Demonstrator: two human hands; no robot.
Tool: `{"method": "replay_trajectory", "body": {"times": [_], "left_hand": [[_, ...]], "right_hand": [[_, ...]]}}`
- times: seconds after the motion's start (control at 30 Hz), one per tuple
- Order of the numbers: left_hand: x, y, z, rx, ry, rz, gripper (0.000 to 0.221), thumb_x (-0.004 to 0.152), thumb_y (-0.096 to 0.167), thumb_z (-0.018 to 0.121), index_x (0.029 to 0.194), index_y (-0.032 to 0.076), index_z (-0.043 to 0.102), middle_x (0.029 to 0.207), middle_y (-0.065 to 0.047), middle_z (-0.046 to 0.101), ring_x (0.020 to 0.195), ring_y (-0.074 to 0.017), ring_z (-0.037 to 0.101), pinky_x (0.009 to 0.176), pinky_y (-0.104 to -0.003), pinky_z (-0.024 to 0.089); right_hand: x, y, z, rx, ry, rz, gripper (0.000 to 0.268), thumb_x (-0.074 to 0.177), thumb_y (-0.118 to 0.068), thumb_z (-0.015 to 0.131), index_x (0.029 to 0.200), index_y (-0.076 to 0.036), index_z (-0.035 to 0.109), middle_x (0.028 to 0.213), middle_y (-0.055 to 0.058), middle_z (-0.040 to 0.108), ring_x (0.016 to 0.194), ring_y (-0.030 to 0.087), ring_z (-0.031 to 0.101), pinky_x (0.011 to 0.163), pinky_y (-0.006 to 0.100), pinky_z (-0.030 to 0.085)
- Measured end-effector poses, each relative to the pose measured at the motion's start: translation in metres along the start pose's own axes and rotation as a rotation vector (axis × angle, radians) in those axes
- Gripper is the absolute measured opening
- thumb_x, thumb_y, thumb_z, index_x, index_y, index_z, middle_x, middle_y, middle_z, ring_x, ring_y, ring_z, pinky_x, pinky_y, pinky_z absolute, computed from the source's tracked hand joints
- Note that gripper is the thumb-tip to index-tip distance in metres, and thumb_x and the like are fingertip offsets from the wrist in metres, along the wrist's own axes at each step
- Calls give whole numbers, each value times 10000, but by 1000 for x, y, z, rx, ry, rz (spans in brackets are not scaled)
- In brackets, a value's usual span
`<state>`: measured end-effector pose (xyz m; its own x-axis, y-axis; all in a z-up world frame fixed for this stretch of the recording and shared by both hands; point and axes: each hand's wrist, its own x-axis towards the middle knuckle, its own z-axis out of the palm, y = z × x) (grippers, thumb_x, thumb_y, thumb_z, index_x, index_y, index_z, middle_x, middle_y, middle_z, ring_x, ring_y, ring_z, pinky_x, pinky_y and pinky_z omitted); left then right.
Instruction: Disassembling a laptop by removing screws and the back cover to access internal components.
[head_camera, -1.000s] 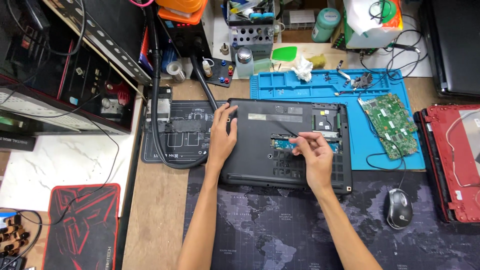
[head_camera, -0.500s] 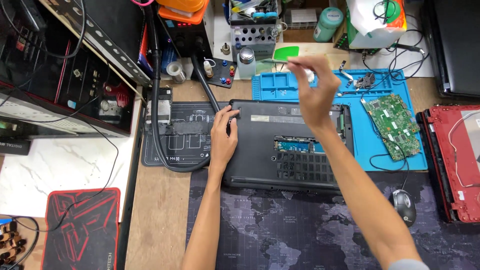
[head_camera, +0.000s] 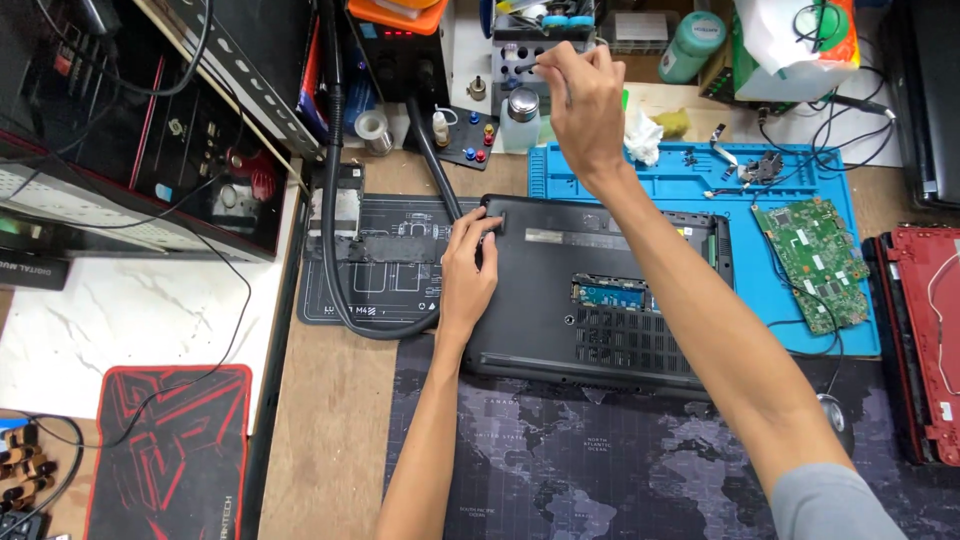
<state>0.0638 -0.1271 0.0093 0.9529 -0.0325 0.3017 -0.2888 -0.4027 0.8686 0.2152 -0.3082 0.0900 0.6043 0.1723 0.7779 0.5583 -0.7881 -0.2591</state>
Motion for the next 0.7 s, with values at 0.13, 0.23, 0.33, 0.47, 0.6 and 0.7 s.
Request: {"method": "replay_trajectory", "body": {"times": [0.13,0.23,0.33,0.47,0.6,0.7], "left_hand": [[1,1,0,0,12,2,281,1041,113,447,1212,71,665,1346,-117,590,1301,-287,577,1027,-418,465],[0,3,-2,9,-2,-24,286,1044,126,441,1221,86,663,1357,-101,585,1303,-278,578,1002,-419,471],[1,4,-2,4,-9,-36,291,1048,135,438,1226,85,662,1361,-105,582,1302,-282,578,1007,-431,472],[-1,2,-2,-6,-6,-30,292,1047,133,436,1227,80,661,1357,-112,583,1304,-288,573,1013,-427,473],[0,1,0,6,7,-29,291,1040,120,445,1224,83,668,1356,-102,591,1302,-282,579,998,-422,484],[1,-3,1,5,16,-12,287,1040,115,444,1217,86,668,1347,-102,590,1298,-281,579,997,-422,482]], "right_hand": [[6,2,9,-138,5,-79,84,1075,-117,658,1034,-145,726,1026,-11,708,850,203,504,719,354,289],[9,-4,11,-214,34,-92,62,1064,-170,729,1017,-182,768,1202,60,572,966,245,523,797,404,273],[9,-10,13,-262,46,-86,157,1056,-212,746,927,-126,776,1074,35,551,968,233,491,815,396,278],[5,-13,15,-295,8,46,241,888,-227,925,1038,-181,742,1145,33,518,1026,228,493,835,385,292],[5,-18,11,-246,13,5,259,826,-110,923,934,-197,705,1117,26,518,1012,245,487,788,402,257],[5,-16,16,-265,1,-7,295,793,-143,955,970,-218,731,1144,33,519,1017,248,483,792,408,269]]}}
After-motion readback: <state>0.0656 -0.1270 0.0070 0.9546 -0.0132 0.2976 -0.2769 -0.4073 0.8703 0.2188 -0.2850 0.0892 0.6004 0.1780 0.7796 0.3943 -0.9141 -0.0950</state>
